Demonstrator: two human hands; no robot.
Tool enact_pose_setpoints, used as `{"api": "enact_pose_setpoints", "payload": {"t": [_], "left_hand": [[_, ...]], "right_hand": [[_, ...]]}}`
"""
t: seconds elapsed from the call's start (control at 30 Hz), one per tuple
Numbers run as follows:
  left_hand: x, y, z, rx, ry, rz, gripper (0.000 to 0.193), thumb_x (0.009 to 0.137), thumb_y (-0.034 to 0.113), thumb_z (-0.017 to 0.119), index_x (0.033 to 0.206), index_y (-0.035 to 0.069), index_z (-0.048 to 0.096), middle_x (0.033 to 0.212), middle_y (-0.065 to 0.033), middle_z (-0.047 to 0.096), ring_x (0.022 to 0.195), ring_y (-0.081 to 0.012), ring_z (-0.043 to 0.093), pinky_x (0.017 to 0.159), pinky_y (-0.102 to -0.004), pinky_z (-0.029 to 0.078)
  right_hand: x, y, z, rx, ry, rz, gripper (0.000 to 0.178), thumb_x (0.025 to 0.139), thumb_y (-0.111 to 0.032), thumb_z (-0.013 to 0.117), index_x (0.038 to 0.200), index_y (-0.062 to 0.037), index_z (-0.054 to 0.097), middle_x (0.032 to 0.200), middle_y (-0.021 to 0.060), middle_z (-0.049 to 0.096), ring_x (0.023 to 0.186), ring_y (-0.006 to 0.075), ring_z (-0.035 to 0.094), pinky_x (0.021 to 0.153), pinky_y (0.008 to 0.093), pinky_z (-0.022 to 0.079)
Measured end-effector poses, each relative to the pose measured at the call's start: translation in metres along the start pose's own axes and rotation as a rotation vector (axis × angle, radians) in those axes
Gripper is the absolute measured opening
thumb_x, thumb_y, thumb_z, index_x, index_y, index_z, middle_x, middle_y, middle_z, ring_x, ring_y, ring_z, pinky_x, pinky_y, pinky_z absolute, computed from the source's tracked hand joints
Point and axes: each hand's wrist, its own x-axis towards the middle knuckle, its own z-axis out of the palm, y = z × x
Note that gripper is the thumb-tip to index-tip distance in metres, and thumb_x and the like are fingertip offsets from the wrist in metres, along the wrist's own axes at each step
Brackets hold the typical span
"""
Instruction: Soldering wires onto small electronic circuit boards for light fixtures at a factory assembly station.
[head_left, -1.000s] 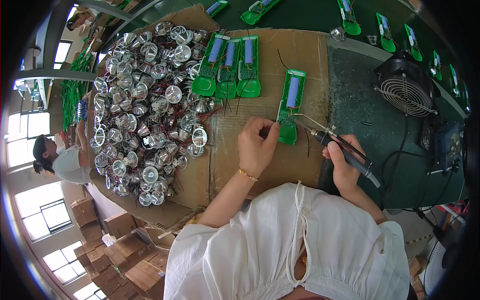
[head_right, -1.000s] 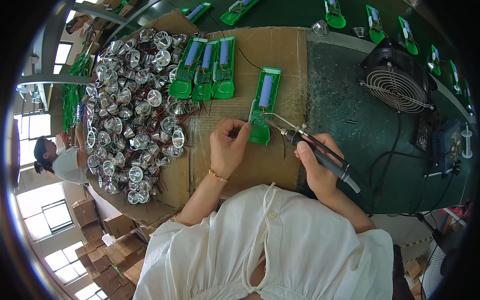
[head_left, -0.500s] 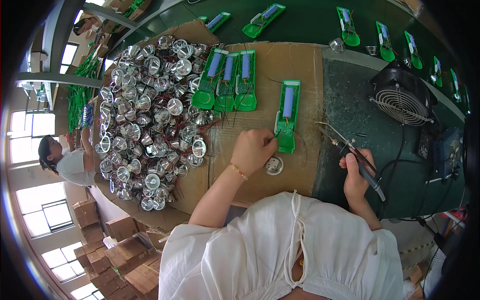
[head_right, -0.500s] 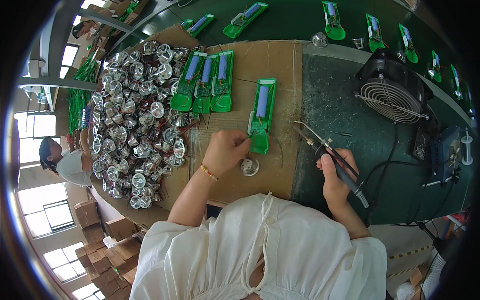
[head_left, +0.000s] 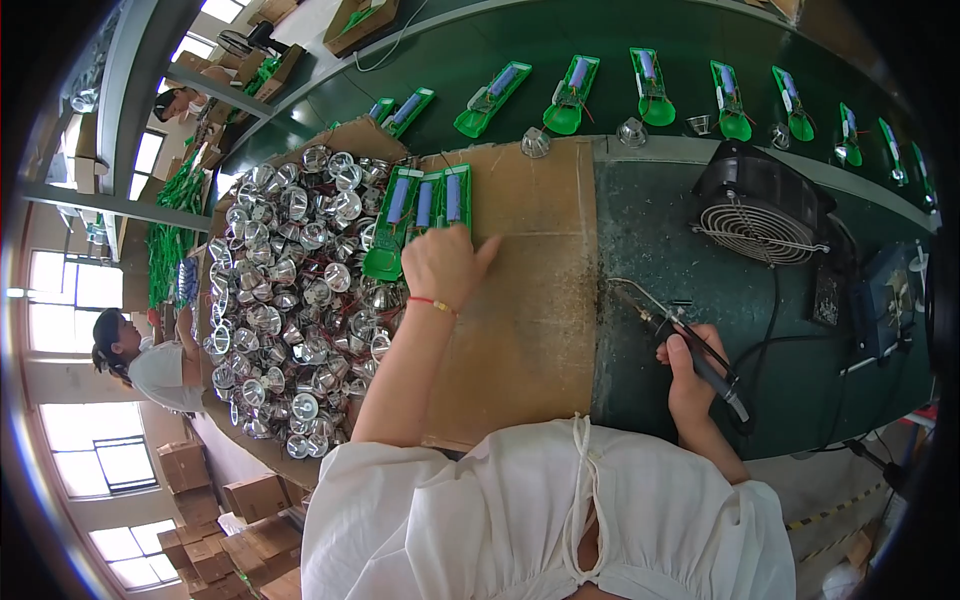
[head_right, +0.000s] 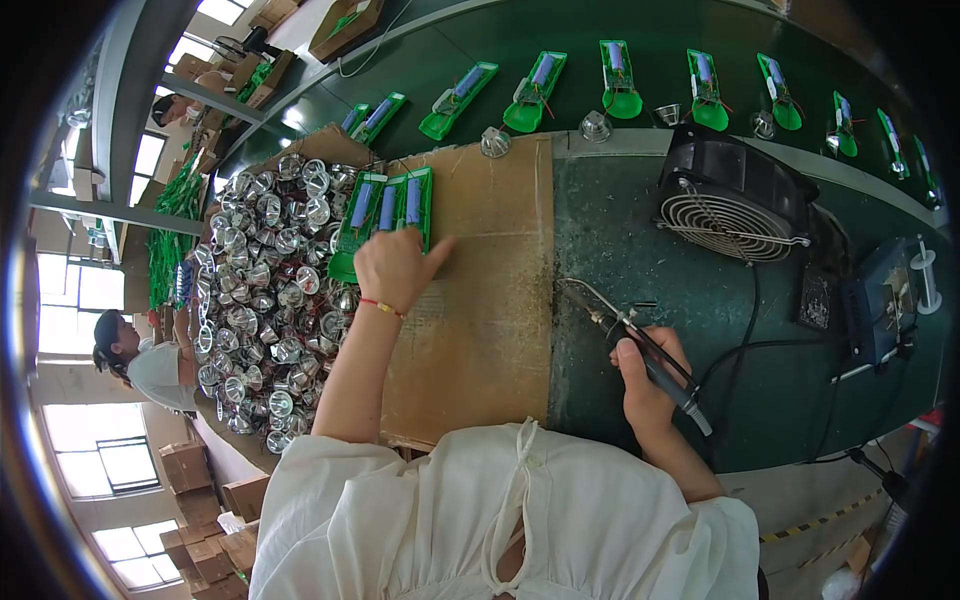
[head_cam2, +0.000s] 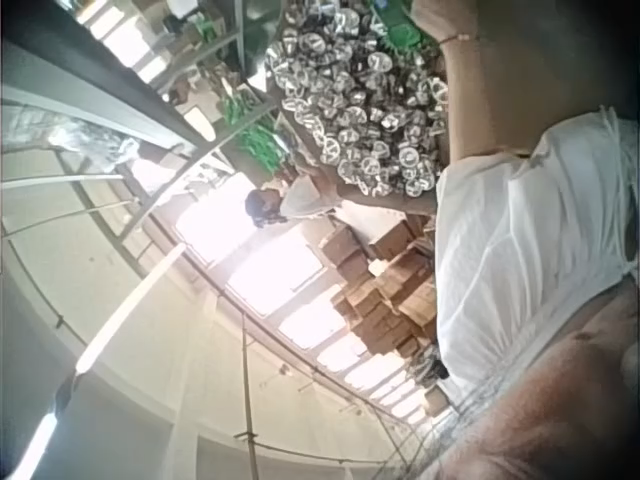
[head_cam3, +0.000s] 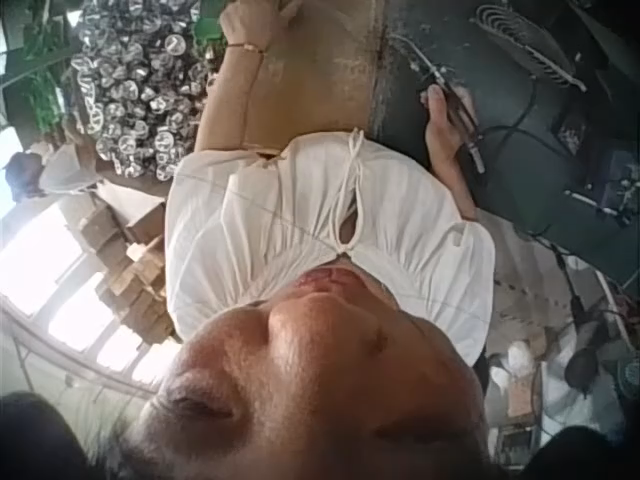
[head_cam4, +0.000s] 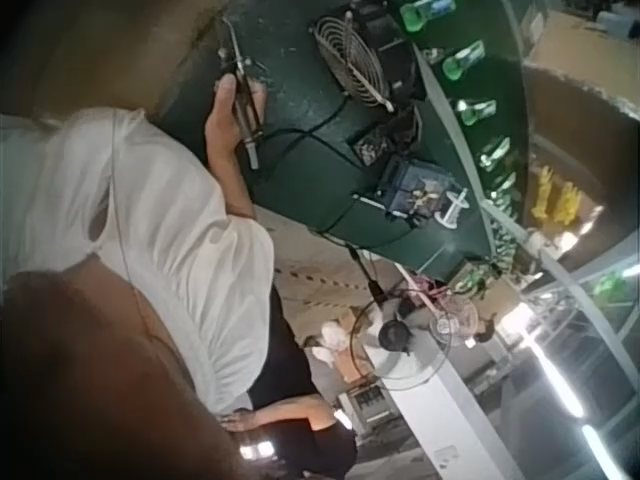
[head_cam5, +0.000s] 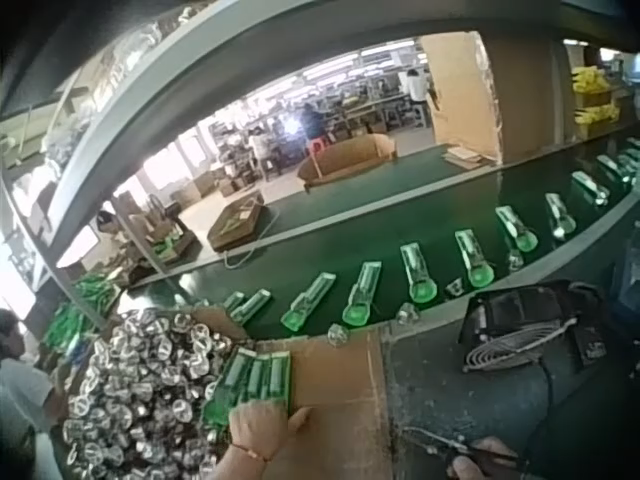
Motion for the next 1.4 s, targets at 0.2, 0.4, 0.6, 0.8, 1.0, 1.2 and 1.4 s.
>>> {"api": "enact_pose_setpoints", "payload": {"t": [0.2, 0.4, 0.6, 0.8, 1.0, 1.2, 1.4], "left_hand": [[-0.058, 0.014, 0.019, -0.245, 0.081, 0.038, 0.029, 0.079, 0.029, 0.057, 0.059, 0.008, 0.057, 0.056, -0.0146, 0.059, 0.050, -0.0320, 0.059, 0.047, -0.0419, 0.047], [-0.127, 0.040, 0.013, -0.618, 0.119, 0.202, 0.031, 0.076, 0.027, 0.064, 0.055, 0.008, 0.053, 0.052, -0.0073, 0.056, 0.045, -0.0261, 0.055, 0.043, -0.0365, 0.043], [-0.125, -0.045, 0.002, -0.501, 0.445, -0.242, 0.019, 0.070, 0.023, 0.071, 0.070, 0.010, 0.056, 0.071, -0.0048, 0.056, 0.060, -0.0236, 0.057, 0.051, -0.0360, 0.045], [-0.119, -0.093, 0.030, -0.222, 0.402, -0.280, 0.025, 0.067, 0.024, 0.073, 0.089, 0.013, 0.065, 0.094, -0.0047, 0.052, 0.093, -0.0266, 0.049, 0.079, -0.0392, 0.039], [-0.113, -0.102, 0.052, -0.340, 0.585, -0.201, 0.011, 0.072, 0.021, 0.070, 0.079, 0.013, 0.066, 0.079, -0.0019, 0.058, 0.082, -0.0233, 0.053, 0.075, -0.0379, 0.038], [-0.109, -0.093, 0.038, -0.160, 0.528, -0.183, 0.025, 0.064, 0.027, 0.076, 0.084, 0.014, 0.066, 0.082, -0.0017, 0.055, 0.082, -0.0240, 0.052, 0.074, -0.0383, 0.038], [-0.103, -0.094, 0.044, -0.543, 0.664, -0.173, 0.008, 0.072, 0.013, 0.070, 0.077, 0.006, 0.067, 0.082, -0.0050, 0.061, 0.081, -0.0256, 0.055, 0.073, -0.0370, 0.042]], "right_hand": [[-0.003, 0.007, -0.001, -0.113, -0.033, -0.089, 0.016, 0.085, -0.012, 0.057, 0.092, 0.0016, 0.053, 0.069, 0.0067, 0.057, 0.060, 0.0108, 0.055, 0.057, 0.0227, 0.046], [-0.003, 0.003, -0.004, -0.102, 0.020, -0.134, 0.016, 0.084, -0.011, 0.057, 0.092, 0.0023, 0.054, 0.071, 0.0070, 0.058, 0.061, 0.0110, 0.056, 0.058, 0.0224, 0.048], [-0.011, 0.003, -0.006, -0.123, -0.023, -0.174, 0.016, 0.084, -0.011, 0.058, 0.092, 0.0031, 0.054, 0.074, 0.0071, 0.057, 0.061, 0.0110, 0.056, 0.057, 0.0228, 0.048], [-0.023, 0.001, 0.002, -0.127, -0.051, -0.153, 0.014, 0.085, -0.009, 0.057, 0.090, 0.0030, 0.054, 0.076, 0.0072, 0.056, 0.061, 0.0106, 0.056, 0.057, 0.0229, 0.048], [-0.030, -0.008, 0.007, -0.165, -0.104, -0.163, 0.013, 0.084, -0.008, 0.057, 0.089, 0.0034, 0.053, 0.077, 0.0074, 0.056, 0.061, 0.0105, 0.057, 0.058, 0.0230, 0.049], [-0.037, -0.016, 0.014, -0.142, -0.128, -0.123, 0.014, 0.083, -0.009, 0.059, 0.088, 0.0030, 0.053, 0.076, 0.0074, 0.056, 0.062, 0.0107, 0.057, 0.059, 0.0230, 0.049], [-0.043, -0.023, 0.017, -0.143, -0.179, -0.143, 0.013, 0.083, -0.008, 0.058, 0.086, 0.0022, 0.050, 0.073, 0.0090, 0.057, 0.061, 0.0112, 0.055, 0.057, 0.0236, 0.045]]}}
